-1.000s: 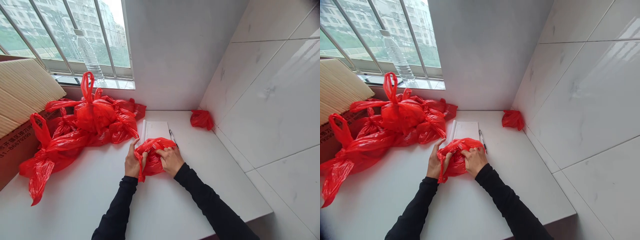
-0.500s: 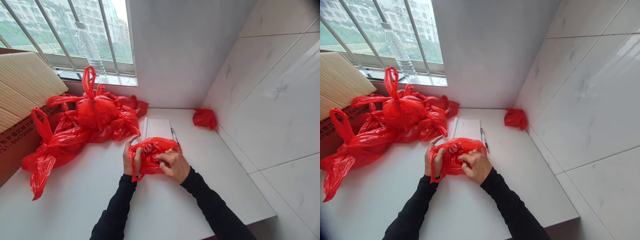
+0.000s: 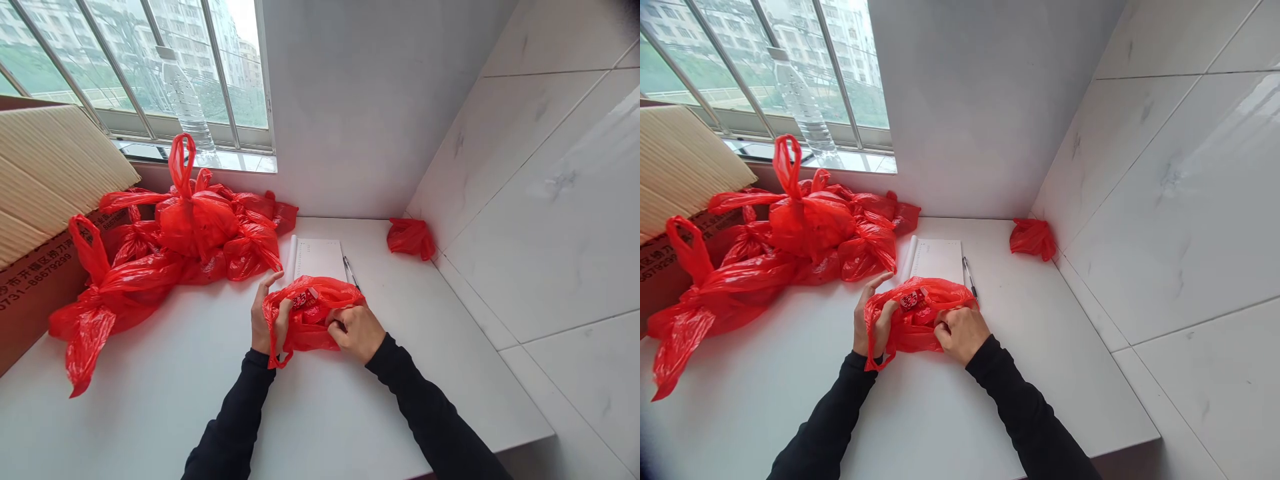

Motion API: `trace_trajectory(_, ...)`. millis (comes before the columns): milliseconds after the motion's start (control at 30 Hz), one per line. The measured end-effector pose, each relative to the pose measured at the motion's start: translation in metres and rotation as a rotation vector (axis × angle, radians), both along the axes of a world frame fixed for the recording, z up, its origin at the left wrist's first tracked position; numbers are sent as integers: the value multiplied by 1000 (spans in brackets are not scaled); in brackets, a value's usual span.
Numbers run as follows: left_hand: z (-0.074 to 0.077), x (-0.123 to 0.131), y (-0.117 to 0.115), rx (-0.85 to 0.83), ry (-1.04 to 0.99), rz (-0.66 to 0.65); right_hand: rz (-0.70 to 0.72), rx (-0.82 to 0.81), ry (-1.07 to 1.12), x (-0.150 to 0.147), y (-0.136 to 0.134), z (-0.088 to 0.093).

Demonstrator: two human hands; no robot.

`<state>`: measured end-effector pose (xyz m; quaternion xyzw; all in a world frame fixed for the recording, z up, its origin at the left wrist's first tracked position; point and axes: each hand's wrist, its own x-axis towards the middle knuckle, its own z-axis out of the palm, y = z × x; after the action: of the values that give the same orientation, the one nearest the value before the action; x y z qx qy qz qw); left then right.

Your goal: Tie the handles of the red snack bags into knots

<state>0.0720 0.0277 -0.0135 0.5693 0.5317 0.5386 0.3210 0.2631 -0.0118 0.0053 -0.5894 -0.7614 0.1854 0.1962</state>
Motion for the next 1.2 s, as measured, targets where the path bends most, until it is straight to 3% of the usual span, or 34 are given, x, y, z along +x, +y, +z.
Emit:
trace_trajectory(300, -4, 4, -8, 62, 151, -154, -89, -21, -6, 9, 0, 3)
trace_trajectory(467, -6, 8, -12, 34, 434, -274, -178, 29, -103, 12, 2, 4)
trace_trajectory(933, -9, 9, -8, -41, 624, -263, -252, -55, -228, 11, 5, 4)
trace_trajectory(1100, -8, 10, -12, -1, 635, -295, -245, -56, -72, 13, 8, -2)
trace_trajectory(1200, -8, 12, -13, 39, 671, -333, -172, 23, 71, 15, 9, -7)
